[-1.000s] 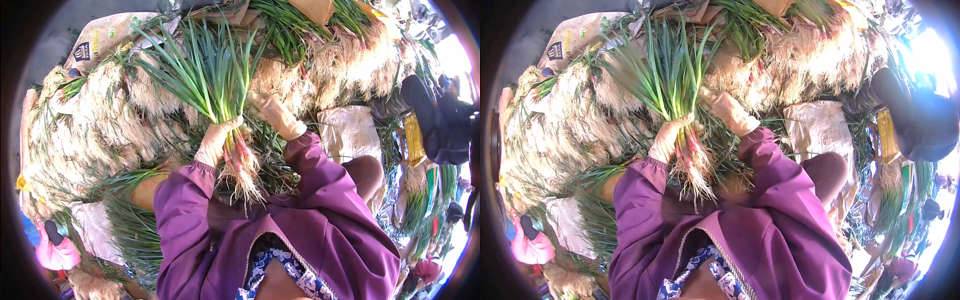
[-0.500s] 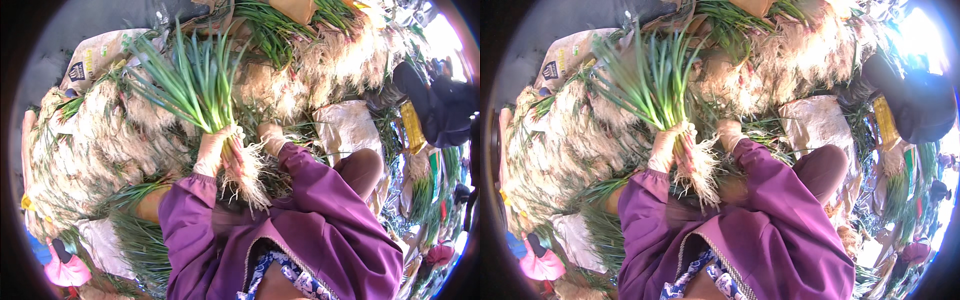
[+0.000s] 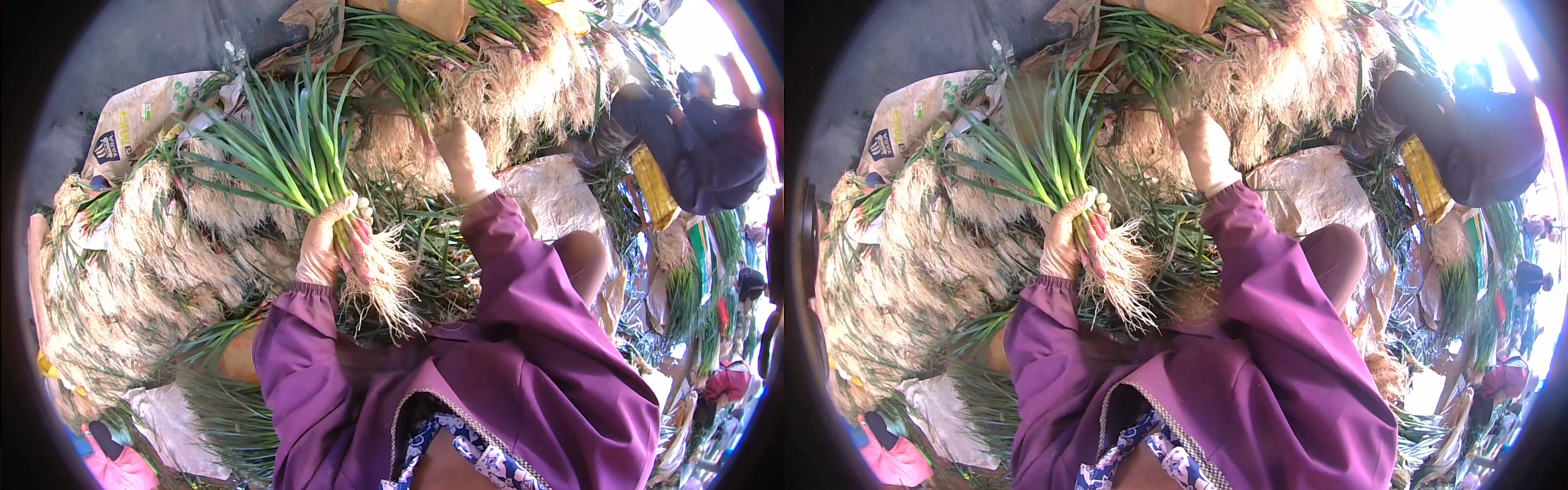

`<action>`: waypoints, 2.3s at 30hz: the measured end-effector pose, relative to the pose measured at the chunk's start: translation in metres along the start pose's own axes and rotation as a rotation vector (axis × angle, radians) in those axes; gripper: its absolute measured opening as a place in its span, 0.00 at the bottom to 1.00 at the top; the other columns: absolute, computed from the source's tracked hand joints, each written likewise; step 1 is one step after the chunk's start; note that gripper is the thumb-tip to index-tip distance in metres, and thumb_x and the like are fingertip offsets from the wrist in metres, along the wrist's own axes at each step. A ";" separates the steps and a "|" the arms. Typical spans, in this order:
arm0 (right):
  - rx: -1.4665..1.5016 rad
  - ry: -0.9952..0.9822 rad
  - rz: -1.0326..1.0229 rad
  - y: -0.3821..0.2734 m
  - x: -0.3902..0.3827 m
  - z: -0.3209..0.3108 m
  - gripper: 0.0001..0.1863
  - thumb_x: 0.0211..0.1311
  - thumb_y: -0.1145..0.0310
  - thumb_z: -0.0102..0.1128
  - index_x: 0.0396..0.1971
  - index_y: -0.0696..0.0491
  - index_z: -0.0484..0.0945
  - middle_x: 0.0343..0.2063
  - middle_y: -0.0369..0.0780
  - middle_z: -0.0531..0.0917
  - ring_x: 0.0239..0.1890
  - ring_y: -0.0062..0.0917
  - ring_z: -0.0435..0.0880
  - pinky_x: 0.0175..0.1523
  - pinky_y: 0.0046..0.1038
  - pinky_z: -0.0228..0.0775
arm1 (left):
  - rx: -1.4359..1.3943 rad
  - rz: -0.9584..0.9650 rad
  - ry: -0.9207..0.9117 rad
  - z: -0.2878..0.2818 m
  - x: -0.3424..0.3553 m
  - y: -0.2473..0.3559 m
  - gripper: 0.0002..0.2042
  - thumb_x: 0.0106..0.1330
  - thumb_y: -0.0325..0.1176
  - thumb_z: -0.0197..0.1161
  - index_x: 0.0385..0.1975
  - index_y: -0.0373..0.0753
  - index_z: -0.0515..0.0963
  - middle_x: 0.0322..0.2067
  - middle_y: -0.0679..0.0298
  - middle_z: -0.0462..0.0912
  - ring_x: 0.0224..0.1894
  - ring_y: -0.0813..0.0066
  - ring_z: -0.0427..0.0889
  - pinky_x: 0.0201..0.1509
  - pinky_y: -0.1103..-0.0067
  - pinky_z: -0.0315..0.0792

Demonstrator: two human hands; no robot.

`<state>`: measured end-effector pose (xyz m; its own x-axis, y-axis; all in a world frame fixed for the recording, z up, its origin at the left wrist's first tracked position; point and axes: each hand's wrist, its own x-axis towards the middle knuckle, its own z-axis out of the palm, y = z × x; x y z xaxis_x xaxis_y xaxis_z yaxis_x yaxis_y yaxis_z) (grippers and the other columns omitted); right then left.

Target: The person sits on the ground and cleans bunches of green onions by hand. They remove roots and trim the green tops, then place the cleaned onions into a sack.

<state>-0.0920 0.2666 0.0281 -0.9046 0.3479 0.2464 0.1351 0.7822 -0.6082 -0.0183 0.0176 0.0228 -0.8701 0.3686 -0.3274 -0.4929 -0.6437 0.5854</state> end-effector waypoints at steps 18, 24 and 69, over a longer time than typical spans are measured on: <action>0.524 -0.359 -0.003 0.051 0.037 0.026 0.15 0.64 0.68 0.52 0.49 0.57 0.73 0.37 0.41 0.80 0.31 0.24 0.79 0.35 0.24 0.73 | 0.065 0.015 0.029 -0.013 -0.005 -0.003 0.13 0.63 0.34 0.60 0.41 0.32 0.74 0.28 0.58 0.80 0.24 0.68 0.79 0.27 0.76 0.76; 0.158 -0.052 -0.266 0.049 -0.058 0.014 0.13 0.67 0.65 0.50 0.48 0.53 0.73 0.26 0.40 0.80 0.25 0.26 0.78 0.33 0.24 0.71 | 0.090 -0.071 0.090 0.000 -0.012 -0.006 0.13 0.62 0.33 0.62 0.41 0.32 0.74 0.29 0.57 0.81 0.28 0.66 0.81 0.31 0.75 0.77; -0.049 -1.101 -0.528 0.016 -0.114 0.043 0.16 0.59 0.56 0.60 0.37 0.53 0.83 0.34 0.44 0.85 0.43 0.41 0.83 0.47 0.39 0.73 | -0.008 0.112 -0.241 0.075 -0.225 0.073 0.13 0.63 0.33 0.58 0.39 0.36 0.62 0.28 0.66 0.66 0.25 0.78 0.68 0.32 0.79 0.69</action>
<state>-0.0037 0.2173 -0.0422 -0.7089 -0.6231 -0.3305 -0.3584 0.7218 -0.5920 0.1418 -0.0624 0.1947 -0.8933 0.4433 -0.0748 -0.3949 -0.6942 0.6017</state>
